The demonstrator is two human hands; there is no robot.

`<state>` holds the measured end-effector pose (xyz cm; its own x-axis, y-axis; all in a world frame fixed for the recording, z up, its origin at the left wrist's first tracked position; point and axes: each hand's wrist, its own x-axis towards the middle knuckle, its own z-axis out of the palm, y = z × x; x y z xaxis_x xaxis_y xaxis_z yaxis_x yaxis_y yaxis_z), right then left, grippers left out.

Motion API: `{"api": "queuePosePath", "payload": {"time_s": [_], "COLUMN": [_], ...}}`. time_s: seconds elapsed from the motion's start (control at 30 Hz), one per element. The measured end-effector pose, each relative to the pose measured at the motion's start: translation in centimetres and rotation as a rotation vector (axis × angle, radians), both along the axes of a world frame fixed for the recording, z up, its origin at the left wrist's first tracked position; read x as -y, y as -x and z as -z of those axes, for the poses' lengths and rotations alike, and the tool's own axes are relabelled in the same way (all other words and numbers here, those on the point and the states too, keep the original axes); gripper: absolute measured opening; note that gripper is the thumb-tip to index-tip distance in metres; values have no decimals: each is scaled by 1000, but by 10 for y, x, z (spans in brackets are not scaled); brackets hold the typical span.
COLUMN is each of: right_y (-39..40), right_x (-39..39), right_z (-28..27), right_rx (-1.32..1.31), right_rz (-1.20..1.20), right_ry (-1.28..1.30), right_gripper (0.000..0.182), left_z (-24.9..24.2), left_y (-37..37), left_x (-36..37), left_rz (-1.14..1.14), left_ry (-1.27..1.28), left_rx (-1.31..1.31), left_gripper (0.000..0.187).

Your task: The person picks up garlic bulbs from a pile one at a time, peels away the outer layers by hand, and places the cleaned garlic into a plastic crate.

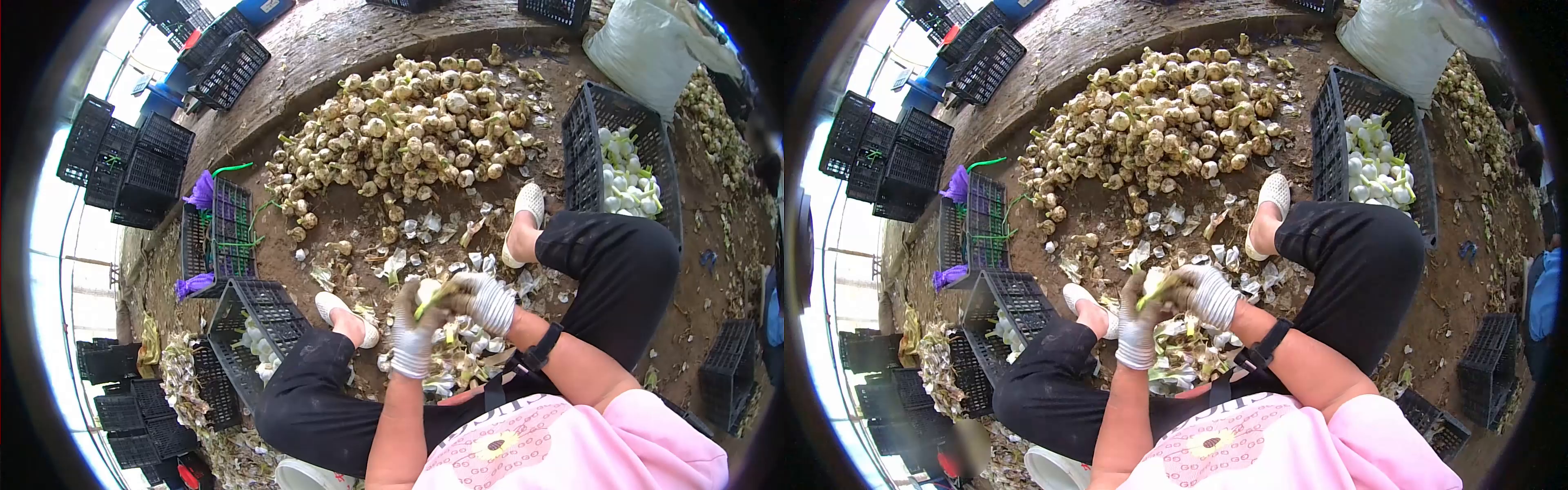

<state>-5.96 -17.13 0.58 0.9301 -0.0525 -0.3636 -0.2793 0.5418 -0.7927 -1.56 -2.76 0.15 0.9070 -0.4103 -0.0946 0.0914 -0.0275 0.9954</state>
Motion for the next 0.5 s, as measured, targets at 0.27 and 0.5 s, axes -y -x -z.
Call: {"api": "queuePosePath", "payload": {"time_s": [0.27,0.5], "right_y": [0,0], "right_x": [24,-17], "right_z": [25,-5], "right_rx": [-88,111], "right_rz": [-187,-235], "right_ry": [349,162], "right_gripper": [41,59], "left_z": [-15,3], "left_y": [-25,-17], "left_x": [-31,-13], "left_rz": [-203,-243], "left_ry": [528,354], "left_rx": [-508,-234], "left_gripper": [57,76]}}
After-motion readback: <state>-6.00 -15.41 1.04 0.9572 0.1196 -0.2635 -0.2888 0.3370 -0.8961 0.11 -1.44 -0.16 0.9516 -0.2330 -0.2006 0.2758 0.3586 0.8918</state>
